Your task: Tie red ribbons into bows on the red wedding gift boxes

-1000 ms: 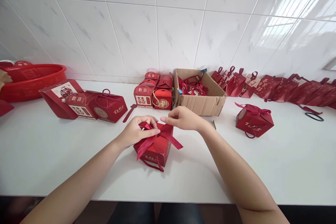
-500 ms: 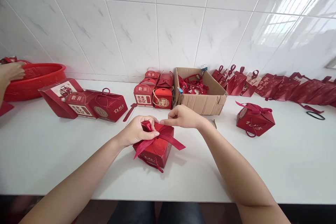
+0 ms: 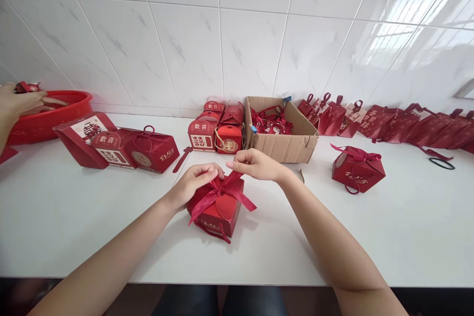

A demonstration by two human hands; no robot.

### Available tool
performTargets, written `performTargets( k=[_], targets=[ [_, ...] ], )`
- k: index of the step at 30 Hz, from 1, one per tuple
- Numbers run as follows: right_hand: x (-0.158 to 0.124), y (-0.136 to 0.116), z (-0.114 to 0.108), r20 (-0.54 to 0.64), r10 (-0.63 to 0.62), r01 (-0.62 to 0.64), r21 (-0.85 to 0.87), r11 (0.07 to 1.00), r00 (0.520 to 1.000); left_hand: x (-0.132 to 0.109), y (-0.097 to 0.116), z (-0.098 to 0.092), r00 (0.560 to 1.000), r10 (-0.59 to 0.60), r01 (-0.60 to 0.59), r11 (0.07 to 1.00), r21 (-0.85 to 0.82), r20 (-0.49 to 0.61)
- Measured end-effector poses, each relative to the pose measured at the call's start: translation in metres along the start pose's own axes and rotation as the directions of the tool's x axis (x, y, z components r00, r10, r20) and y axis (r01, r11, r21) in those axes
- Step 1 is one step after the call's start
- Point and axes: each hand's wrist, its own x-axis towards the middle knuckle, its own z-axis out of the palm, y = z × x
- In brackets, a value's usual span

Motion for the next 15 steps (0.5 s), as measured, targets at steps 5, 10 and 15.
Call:
performTargets(
  k=[5,10,15],
  targets=[
    [-0.002,-0.007,-0.001,-0.108,0.052,-0.056,-0.029,0.998,0.993,0.005,-0.007,-0.006,0.998,-0.028,0.013,0.972,-0.233,-0.059],
    [-0.001,-0.012,0.01,-0.212,-0.065,0.033,-0.148,0.988,0.975,0.007,-0.009,-0.008,0.996,-0.048,0.027,0.962,-0.273,-0.071],
    [-0.001,-0.019,0.029,-0.162,-0.166,0.102,-0.34,0.935,0.973,0.008,-0.011,-0.008,0.998,-0.039,0.025,0.946,-0.322,-0.039]
  ],
)
